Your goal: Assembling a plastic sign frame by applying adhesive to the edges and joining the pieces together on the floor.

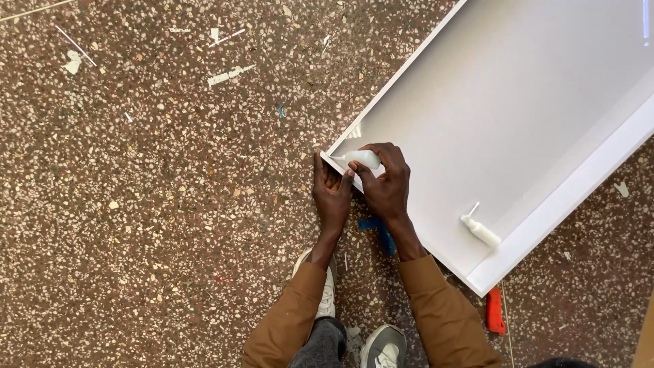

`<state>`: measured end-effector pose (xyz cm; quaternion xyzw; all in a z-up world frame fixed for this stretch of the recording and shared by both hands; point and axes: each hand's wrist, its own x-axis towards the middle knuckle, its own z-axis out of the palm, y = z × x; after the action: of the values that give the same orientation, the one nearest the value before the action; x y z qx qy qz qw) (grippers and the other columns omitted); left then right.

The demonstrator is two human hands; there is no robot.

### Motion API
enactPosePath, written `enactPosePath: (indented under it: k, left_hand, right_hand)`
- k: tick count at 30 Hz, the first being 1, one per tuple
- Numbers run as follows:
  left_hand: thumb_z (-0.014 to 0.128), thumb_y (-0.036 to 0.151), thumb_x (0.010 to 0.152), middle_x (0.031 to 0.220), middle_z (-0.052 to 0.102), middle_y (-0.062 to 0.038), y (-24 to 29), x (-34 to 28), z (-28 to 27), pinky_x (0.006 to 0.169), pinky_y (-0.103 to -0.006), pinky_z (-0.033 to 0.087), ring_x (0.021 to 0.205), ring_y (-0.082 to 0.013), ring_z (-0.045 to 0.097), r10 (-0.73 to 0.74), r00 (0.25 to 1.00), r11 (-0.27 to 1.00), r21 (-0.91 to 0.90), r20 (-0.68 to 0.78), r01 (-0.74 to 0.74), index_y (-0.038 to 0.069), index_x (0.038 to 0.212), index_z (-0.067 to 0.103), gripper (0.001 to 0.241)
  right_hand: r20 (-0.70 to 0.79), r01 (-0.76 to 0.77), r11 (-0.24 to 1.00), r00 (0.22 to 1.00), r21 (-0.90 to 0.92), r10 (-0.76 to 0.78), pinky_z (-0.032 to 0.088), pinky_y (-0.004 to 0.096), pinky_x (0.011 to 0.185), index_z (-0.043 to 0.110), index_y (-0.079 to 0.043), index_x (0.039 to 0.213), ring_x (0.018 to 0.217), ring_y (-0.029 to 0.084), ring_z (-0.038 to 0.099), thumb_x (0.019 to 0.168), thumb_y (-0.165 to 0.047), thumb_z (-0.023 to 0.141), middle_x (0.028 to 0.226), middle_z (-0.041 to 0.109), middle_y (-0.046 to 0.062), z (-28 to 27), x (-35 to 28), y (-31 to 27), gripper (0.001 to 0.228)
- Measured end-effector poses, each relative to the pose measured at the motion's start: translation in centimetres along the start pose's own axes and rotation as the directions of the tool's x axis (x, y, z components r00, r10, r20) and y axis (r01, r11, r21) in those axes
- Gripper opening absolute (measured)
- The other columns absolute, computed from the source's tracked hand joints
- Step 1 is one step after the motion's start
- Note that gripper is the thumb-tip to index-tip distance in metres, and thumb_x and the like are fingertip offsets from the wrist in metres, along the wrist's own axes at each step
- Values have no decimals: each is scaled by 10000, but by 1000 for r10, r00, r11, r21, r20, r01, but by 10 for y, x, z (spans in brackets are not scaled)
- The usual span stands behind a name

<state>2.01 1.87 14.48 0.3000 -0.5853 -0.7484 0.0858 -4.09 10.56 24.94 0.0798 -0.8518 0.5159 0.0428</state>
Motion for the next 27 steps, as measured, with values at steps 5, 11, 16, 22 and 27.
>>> enactPosePath:
  k: [5,11,16,22,27]
  left_hand:
    - [832,78,1036,1739,397,-410,3,1,1,1209,-544,590,1532,-555,499,-7,1000,998,-56,12,8,65,1816,267,963]
    - [838,85,1037,1750,365,-421,2,0,0,1202,-545,597,1526,-572,492,1,1000,998,-59,21,0,57,1819,242,984]
    - [845,85,1037,1768,377,-378,-4,2,-3,1204,-525,605,1543,-519,501,0,1000,997,-77,29,3,71,1821,248,986]
    - [857,59,1039,1769,386,-366,-18,-1,-6,1219,-553,589,1572,-487,481,16,999,992,-124,33,-11,78,1831,230,1011]
    - [852,41,1052,1756,435,-338,-30,5,-14,1202,-534,608,1566,-453,515,25,998,996,-84,59,-20,128,1840,239,1003]
  right_hand:
    - [16,34,998,999,-47,-33,595,460,898,788,-87,1170,1025,340,717,998,-149,945,1015,733,94,3,0,9,241]
    - [-4,19,1000,1000,-23,-19,578,472,893,783,-77,1179,1016,350,711,1006,-144,928,1020,735,110,1,-5,6,235]
    - [-40,3,1000,999,-10,-3,584,463,902,790,-93,1182,1017,349,713,993,-151,938,1020,744,90,7,-10,23,247]
    - [-57,-43,999,997,15,43,591,487,898,795,-112,1160,1007,360,720,952,-165,954,1031,761,84,15,-18,49,267]
    - [-73,-79,996,994,37,82,591,494,879,796,-106,1132,984,350,725,920,-149,973,1015,765,91,16,-20,61,280]
